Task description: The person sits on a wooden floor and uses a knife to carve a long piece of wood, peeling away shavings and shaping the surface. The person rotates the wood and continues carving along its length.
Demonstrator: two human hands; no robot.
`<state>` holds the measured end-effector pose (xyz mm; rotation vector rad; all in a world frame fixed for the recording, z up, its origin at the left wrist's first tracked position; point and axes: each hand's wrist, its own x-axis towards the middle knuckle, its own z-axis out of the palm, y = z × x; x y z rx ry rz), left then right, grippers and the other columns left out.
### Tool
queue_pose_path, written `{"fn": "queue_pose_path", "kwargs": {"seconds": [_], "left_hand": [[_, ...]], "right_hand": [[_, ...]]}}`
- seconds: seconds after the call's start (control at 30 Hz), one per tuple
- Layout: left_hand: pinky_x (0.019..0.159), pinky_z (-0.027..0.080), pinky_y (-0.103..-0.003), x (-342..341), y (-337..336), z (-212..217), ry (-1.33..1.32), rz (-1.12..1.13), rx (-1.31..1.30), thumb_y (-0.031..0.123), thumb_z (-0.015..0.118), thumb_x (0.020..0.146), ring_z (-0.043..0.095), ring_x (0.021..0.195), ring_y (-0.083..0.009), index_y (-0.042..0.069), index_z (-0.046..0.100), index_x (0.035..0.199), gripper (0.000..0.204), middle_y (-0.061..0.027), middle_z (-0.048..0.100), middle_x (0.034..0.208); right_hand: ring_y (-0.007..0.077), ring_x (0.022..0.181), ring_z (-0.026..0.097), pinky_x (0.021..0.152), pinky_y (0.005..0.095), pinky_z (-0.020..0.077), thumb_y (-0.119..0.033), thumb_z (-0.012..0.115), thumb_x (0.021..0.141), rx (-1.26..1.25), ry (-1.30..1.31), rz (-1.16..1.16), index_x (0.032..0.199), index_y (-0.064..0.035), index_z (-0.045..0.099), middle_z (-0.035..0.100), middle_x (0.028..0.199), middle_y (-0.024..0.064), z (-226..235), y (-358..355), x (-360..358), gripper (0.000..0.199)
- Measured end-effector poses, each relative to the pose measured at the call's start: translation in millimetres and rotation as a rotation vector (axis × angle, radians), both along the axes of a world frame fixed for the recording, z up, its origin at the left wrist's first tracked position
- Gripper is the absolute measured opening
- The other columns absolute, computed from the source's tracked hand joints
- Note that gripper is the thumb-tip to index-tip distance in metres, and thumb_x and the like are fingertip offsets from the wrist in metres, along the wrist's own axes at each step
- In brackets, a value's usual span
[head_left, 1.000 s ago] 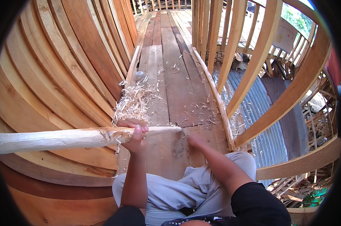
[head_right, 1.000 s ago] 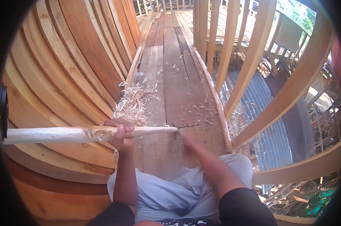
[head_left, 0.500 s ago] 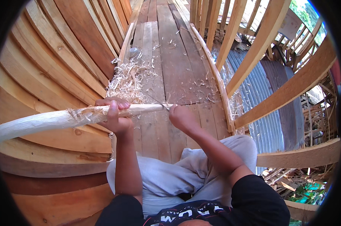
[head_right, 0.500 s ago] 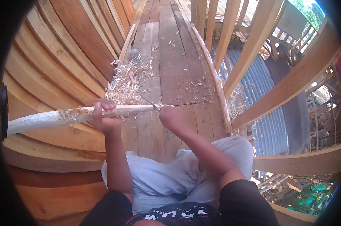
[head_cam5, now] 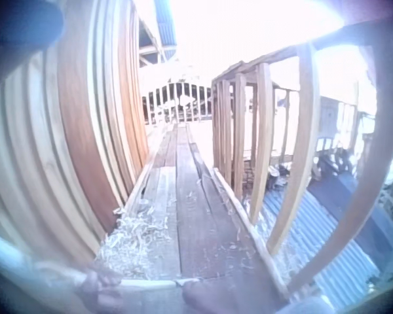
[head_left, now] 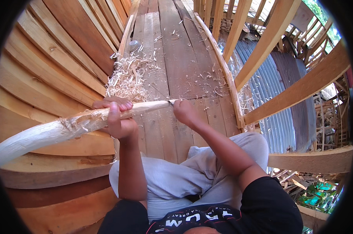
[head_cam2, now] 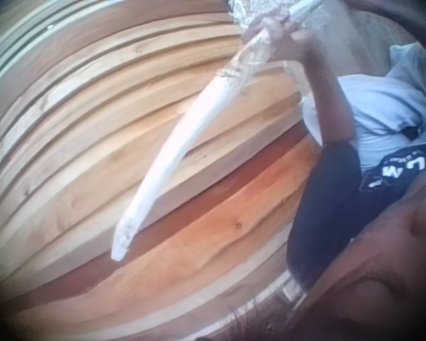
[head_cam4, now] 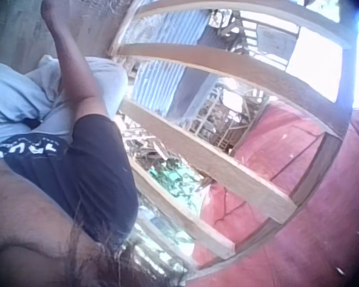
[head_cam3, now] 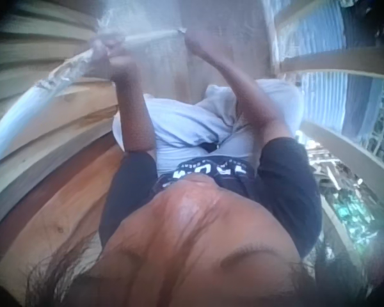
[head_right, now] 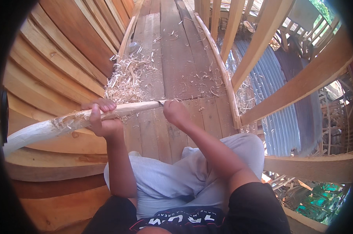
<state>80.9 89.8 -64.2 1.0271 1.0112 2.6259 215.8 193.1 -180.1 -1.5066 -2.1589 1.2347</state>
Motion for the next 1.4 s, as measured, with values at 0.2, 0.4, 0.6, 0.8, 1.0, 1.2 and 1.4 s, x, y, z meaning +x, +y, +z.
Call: {"fn": "queue_pose_path", "kwargs": {"seconds": [0.2,0.4,0.6,0.8,1.0,1.2,1.4], "left_hand": [[0.052,0.047,-0.029,-8.5,0.3,9.0,-0.078,0.121,-0.062,0.011,0.053,0.076,0.047,0.050,-0.0153,0.006,0.044,0.078,0.010,-0.0065,0.045,0.057],[0.052,0.046,-0.029,-0.7,4.4,13.9,-0.133,0.228,-0.082,0.012,0.054,0.078,0.047,0.052,-0.0152,0.005,0.046,0.078,0.011,-0.0058,0.045,0.059],[0.054,0.047,-0.030,-15.5,-2.4,7.5,-0.181,0.135,-0.072,0.011,0.054,0.080,0.047,0.053,-0.0153,0.005,0.046,0.081,0.010,-0.0055,0.045,0.058],[0.054,0.047,-0.029,-3.5,3.0,10.2,-0.110,0.072,-0.055,0.011,0.054,0.078,0.046,0.052,-0.0147,0.007,0.044,0.079,0.010,-0.0061,0.044,0.058],[0.053,0.047,-0.029,-11.5,-4.5,6.0,-0.103,0.103,-0.055,0.010,0.054,0.077,0.046,0.051,-0.0148,0.006,0.044,0.079,0.010,-0.0062,0.044,0.057],[0.053,0.046,-0.029,-4.6,0.5,10.7,-0.094,0.107,-0.058,0.009,0.053,0.078,0.046,0.053,-0.0150,0.006,0.045,0.078,0.008,-0.0062,0.044,0.058],[0.053,0.046,-0.029,-8.3,-2.1,11.2,-0.108,0.097,-0.061,0.010,0.053,0.079,0.045,0.054,-0.0149,0.007,0.045,0.079,0.008,-0.0060,0.044,0.059]], "right_hand": [[0.0500,0.090,0.060,0.084,0.0512,0.0463,-0.031,0.032,0.092,0.021,0.027,-0.040,0.085,0.0100,0.064,0.060,0.092,0.0350,-17.1,3.9,5.1,0.053],[0.0466,0.088,0.061,0.083,0.0526,0.0469,-0.030,0.032,0.094,0.002,-0.051,-0.082,0.085,0.0046,0.067,0.064,0.090,0.0297,-28.8,12.4,4.2,0.050],[0.0462,0.088,0.062,0.083,0.0526,0.0469,-0.030,0.032,0.095,0.081,-0.009,0.039,0.086,0.0045,0.067,0.064,0.090,0.0297,-14.5,0.8,1.3,0.050],[0.0490,0.092,0.059,0.084,0.0527,0.0459,-0.029,0.030,0.094,0.054,-0.004,-0.056,0.085,0.0085,0.065,0.061,0.093,0.0336,-49.2,26.2,4.2,0.052],[0.0472,0.092,0.060,0.083,0.0525,0.0470,-0.032,0.031,0.094,0.070,-0.078,0.088,0.090,0.0044,0.066,0.063,0.096,0.0297,35.2,-9.6,-3.9,0.051],[0.0481,0.087,0.060,0.080,0.0541,0.0460,-0.032,0.031,0.095,0.119,-0.043,-0.062,0.081,0.0053,0.064,0.063,0.090,0.0299,-35.7,17.4,4.3,0.052],[0.0456,0.089,0.062,0.081,0.0534,0.0469,-0.032,0.032,0.094,0.153,-0.052,0.083,0.086,0.0045,0.066,0.064,0.090,0.0291,20.4,-9.0,-5.1,0.051]]}}
